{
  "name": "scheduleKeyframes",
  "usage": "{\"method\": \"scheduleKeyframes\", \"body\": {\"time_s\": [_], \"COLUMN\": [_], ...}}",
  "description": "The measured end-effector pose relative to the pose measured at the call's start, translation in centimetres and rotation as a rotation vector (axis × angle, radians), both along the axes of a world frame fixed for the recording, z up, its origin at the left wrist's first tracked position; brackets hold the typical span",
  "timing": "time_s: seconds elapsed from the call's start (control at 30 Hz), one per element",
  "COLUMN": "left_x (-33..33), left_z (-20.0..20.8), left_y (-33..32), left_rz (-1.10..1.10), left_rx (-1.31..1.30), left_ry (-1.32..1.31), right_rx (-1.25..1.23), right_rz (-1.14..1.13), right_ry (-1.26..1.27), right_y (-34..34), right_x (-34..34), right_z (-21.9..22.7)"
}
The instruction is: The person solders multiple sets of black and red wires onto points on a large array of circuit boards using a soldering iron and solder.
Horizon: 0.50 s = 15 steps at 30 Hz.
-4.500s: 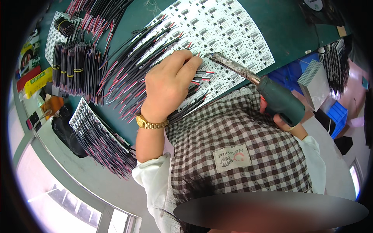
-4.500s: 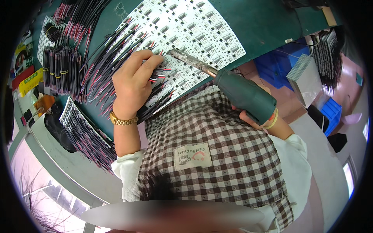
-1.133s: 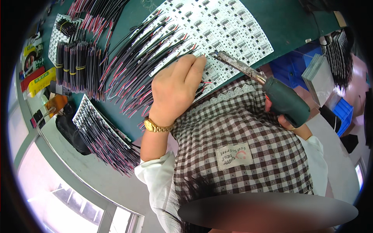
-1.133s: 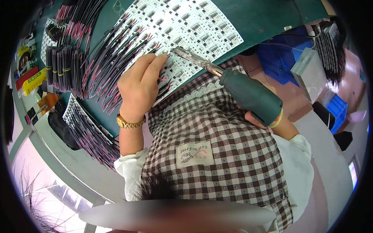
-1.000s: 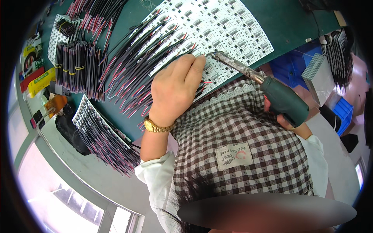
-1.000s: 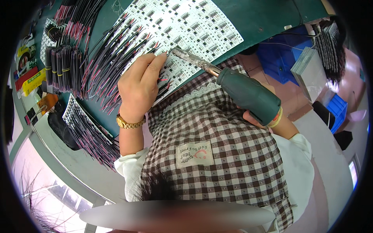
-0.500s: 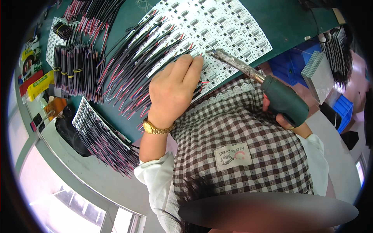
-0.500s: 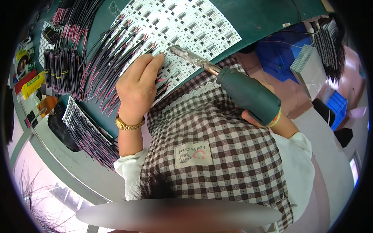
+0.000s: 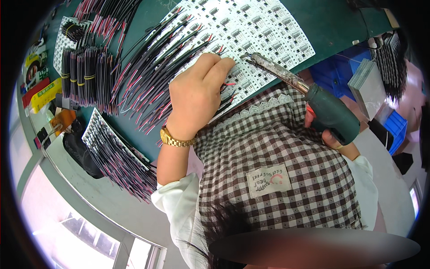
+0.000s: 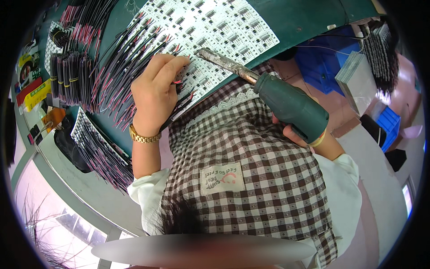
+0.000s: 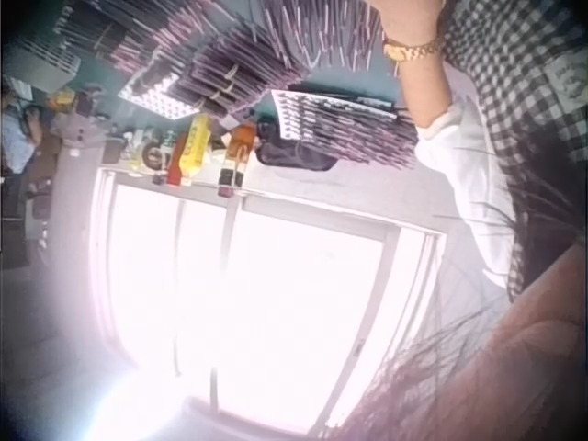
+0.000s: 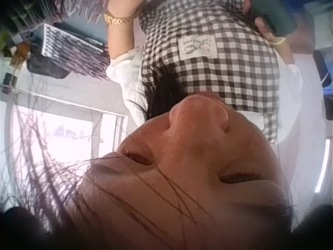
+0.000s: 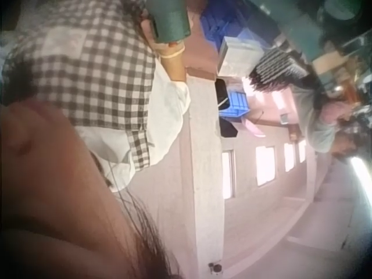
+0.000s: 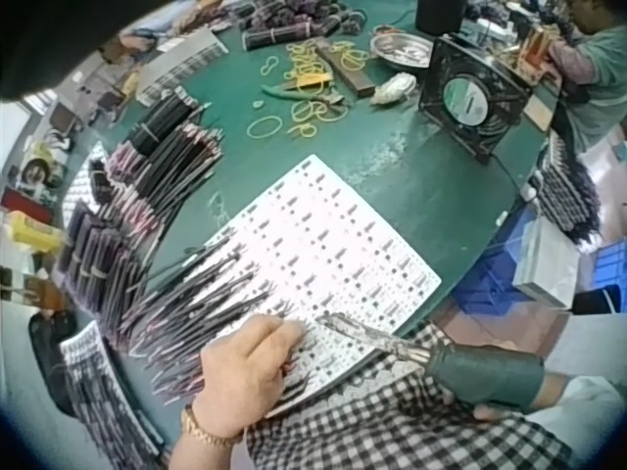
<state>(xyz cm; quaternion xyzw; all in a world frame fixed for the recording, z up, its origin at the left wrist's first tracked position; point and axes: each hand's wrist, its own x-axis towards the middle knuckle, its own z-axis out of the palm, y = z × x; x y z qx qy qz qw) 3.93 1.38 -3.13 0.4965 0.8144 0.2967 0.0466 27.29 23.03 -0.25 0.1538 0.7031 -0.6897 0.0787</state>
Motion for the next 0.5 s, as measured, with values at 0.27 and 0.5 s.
{"method": "scheduleKeyframes", "body": {"time_s": [0.27,0.5], "left_x": [-0.1,-0.5], "left_z": [0.2,0.3], "left_y": [0.0,0.0], "left_rz": [-0.049,-0.08], "left_rx": [-0.019,-0.007], "left_ry": [0.067,0.054], "right_rx": [0.039,0.149], "right_rz": [0.09,0.118], "right_ry": [-0.034,-0.022], "right_y": [1.0,0.3], "right_x": [0.2,-1.1], "right_z": [-0.1,0.5]}}
